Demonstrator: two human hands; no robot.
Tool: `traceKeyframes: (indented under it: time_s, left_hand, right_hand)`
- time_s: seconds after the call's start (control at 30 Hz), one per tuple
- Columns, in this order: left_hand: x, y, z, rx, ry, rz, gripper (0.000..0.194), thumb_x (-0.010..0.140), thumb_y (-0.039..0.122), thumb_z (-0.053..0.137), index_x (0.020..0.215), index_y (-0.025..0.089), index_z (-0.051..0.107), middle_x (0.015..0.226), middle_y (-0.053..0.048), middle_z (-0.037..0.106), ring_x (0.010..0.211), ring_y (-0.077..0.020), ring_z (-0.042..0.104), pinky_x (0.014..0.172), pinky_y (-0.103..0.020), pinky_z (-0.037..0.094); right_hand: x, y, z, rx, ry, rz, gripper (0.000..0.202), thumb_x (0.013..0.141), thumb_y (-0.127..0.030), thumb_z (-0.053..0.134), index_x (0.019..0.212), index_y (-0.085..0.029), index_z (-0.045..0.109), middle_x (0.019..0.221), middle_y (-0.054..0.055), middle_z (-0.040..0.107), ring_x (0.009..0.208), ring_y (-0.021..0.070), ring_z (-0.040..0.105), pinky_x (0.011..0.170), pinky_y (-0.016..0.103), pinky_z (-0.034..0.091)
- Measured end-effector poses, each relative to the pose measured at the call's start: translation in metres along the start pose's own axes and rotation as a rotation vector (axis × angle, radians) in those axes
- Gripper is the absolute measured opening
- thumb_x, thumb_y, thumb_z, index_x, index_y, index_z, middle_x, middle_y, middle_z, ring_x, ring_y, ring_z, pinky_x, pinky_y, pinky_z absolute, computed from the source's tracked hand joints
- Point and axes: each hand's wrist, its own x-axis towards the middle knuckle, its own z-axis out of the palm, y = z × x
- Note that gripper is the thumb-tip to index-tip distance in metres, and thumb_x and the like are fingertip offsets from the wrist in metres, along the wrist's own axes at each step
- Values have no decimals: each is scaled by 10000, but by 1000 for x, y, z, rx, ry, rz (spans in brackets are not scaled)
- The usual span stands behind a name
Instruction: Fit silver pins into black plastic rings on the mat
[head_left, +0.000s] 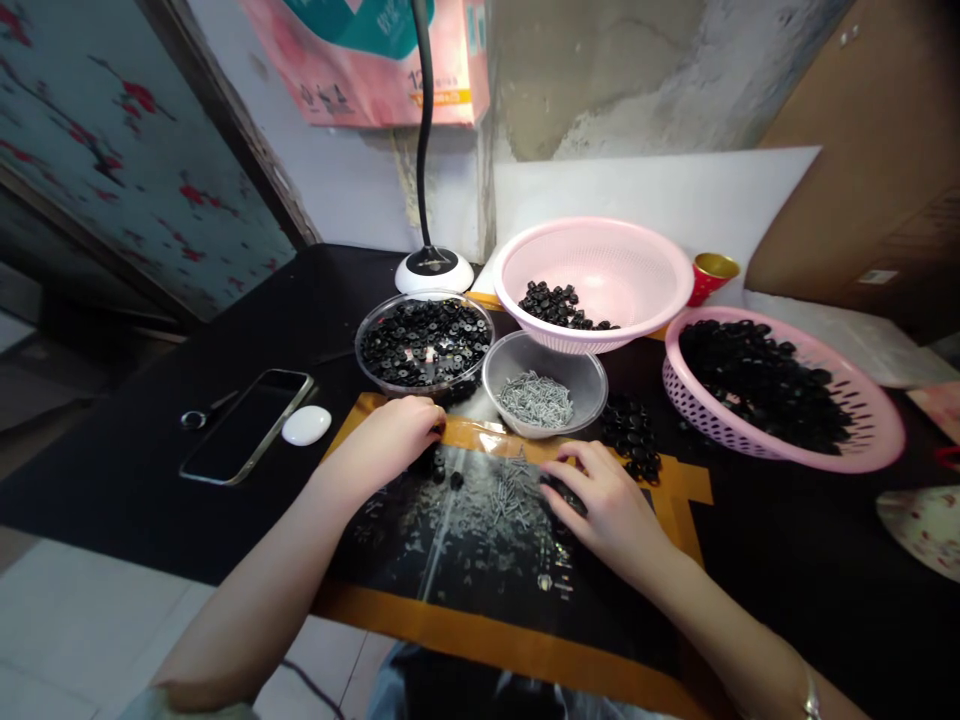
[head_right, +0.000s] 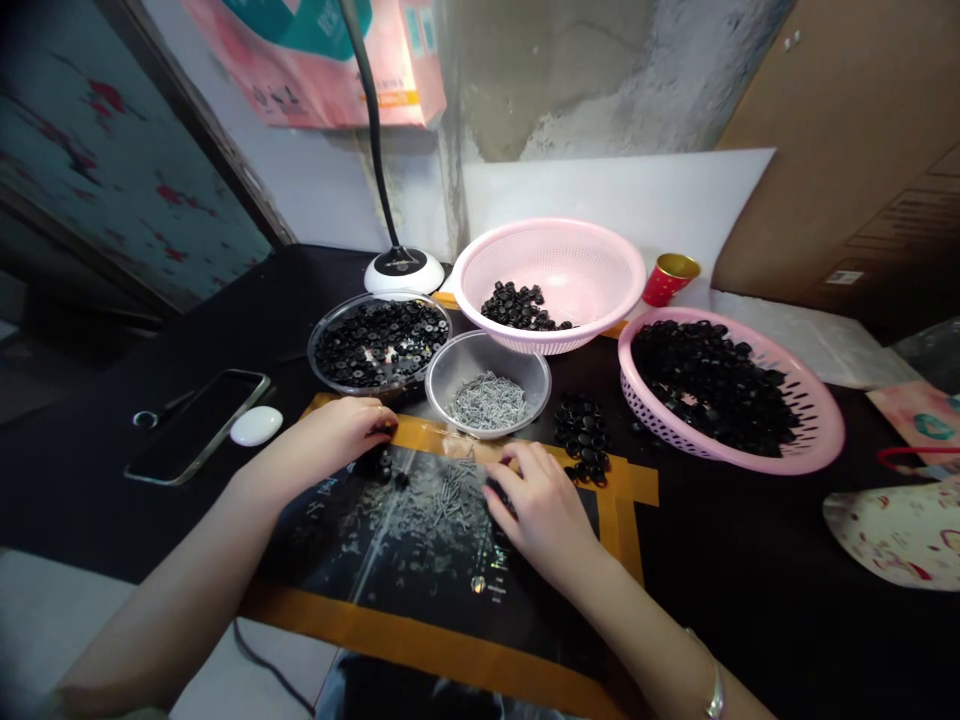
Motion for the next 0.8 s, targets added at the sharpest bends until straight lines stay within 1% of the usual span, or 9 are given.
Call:
traceKeyframes:
  time_s: [0.1, 0.2, 0.3, 0.37, 0.43, 0.53, 0.67, 0.73, 0.8]
  left_hand:
    - [2, 8, 1, -72, 55, 86, 180, 832, 153, 534, 899, 163, 701, 896, -69, 661, 812, -199, 640, 748, -289, 489]
    - [1, 23, 2, -243, 96, 240, 204, 834, 130, 535, 956, 161, 695, 968, -65, 653, 852, -178, 643, 797, -276, 499]
    - [0, 39, 5, -406, 82, 380, 226, 819, 99, 547, 983, 161, 690, 1027, -65, 654, 915, -165, 639, 852, -265, 497]
    - [0, 45, 8, -473, 71, 430, 228, 815, 94, 554, 985, 161, 690, 1026, -65, 657, 926, -161, 634, 863, -269, 497]
    - [1, 48, 11, -537, 78, 452, 234, 805, 89, 570, 995, 162, 685, 1011, -63, 661, 932, -160, 628, 867, -274, 495]
    - [2, 49, 14, -661, 78, 437, 230, 795, 96, 595, 1003, 148, 678, 997, -71, 654, 887, -151, 630, 811, -260, 513]
    - [1, 54, 16, -803, 27, 410, 178, 789, 204, 657, 943, 121, 692, 920, -73, 641, 745, -127, 622, 682, -230, 526]
    - [1, 58, 17, -837, 9, 414, 201, 765, 247, 692, 913, 113, 693, 878, -70, 653, 734, -129, 621, 684, -233, 524]
    - [1, 60, 19, -861, -5, 405, 214, 753, 254, 705, 909, 110, 685, 867, -69, 675, 749, -135, 630, 697, -235, 524]
  right_hand:
    - [0, -7, 4, 4, -20, -59, 148, 872, -177, 531, 893, -164, 676, 938, 110, 608, 865, 227, 540, 750, 377, 488]
    - [0, -9, 11, -17, -10, -73, 168, 877, -141, 510, 843, -167, 672, 890, 101, 628, 836, 222, 541, 725, 369, 482]
    - [1, -8, 14, -29, -7, -96, 155, 867, -120, 511, 817, -143, 656, 878, 104, 637, 829, 229, 545, 731, 375, 476]
    - [1, -8, 13, -18, 12, -104, 137, 859, -119, 516, 811, -134, 643, 877, 108, 643, 824, 235, 547, 728, 382, 471]
    - [0, -8, 11, 41, 39, -94, 124, 855, -120, 511, 824, -140, 629, 862, 102, 648, 809, 230, 551, 724, 376, 470]
    - [-3, -9, 5, 222, 67, -16, 98, 840, -122, 521, 828, -167, 608, 797, 66, 644, 740, 194, 570, 691, 329, 474]
    - [-5, -11, -2, 467, 25, 205, 65, 806, -137, 578, 792, -198, 595, 706, 3, 617, 618, 147, 569, 606, 272, 462]
    - [-5, -10, -3, 580, 20, 289, 59, 816, -152, 578, 833, -205, 600, 762, 8, 625, 658, 151, 587, 626, 271, 474]
    - [-4, -9, -3, 684, 36, 319, 101, 843, -178, 559, 920, -212, 614, 866, 30, 635, 770, 172, 611, 697, 289, 492]
